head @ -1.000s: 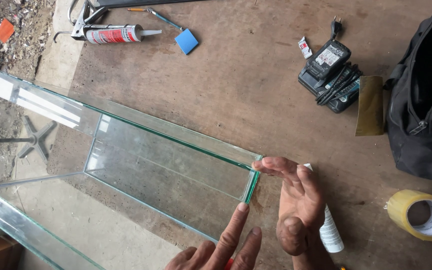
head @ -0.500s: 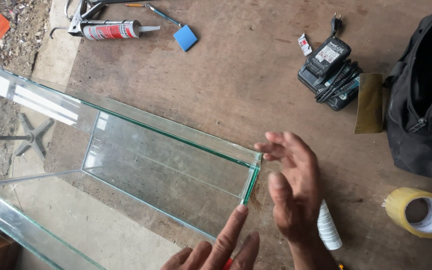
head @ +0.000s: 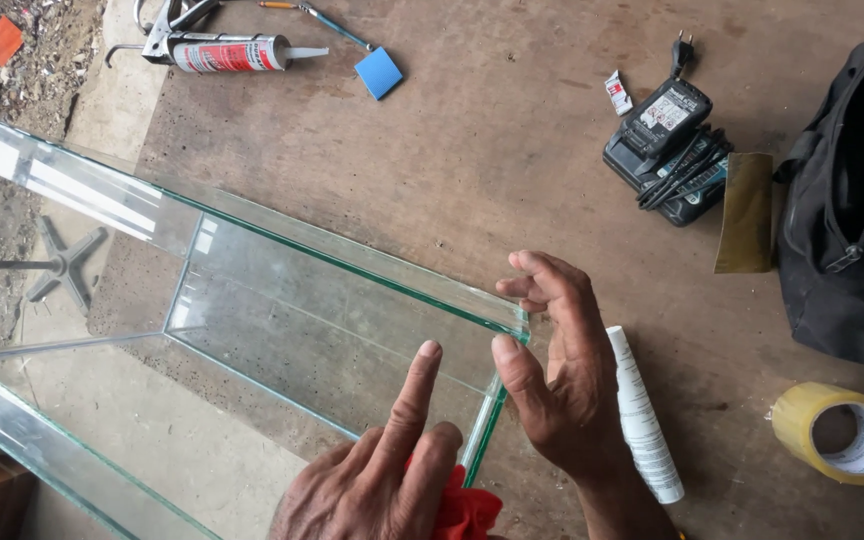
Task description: Wiping down the glass panels of an aquarium with a cloth and inspecting the sealant joints.
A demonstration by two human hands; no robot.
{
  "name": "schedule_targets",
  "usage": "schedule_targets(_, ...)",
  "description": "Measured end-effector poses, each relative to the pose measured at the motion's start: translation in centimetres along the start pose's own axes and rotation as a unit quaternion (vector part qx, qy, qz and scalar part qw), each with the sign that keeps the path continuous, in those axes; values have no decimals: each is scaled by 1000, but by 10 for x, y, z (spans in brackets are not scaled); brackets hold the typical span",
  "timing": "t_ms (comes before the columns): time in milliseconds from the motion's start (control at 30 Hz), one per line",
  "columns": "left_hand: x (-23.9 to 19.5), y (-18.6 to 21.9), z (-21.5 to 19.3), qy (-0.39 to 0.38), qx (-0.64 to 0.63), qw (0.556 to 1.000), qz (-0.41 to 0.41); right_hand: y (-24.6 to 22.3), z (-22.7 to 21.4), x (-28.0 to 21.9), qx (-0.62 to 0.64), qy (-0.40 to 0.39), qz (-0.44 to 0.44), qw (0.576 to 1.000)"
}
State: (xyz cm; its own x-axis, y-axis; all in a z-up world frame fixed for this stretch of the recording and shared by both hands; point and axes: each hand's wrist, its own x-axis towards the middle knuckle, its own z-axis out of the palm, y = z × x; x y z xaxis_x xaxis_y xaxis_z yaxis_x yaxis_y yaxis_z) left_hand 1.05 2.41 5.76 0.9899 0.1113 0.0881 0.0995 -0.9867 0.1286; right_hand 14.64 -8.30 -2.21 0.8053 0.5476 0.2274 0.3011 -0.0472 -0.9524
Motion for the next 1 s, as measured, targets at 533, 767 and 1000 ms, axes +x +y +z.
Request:
schedule_targets(533,4,-2,0,36,47,998,4,6,5,-2,57,-7,40,998)
schedule_targets(767,3,-5,0,20,26,999,12,7,6,-2,73,-10,47,996)
schedule_targets(1000,6,-1,-1,41,36,999,-7,8,5,-2,73,-14,48,996)
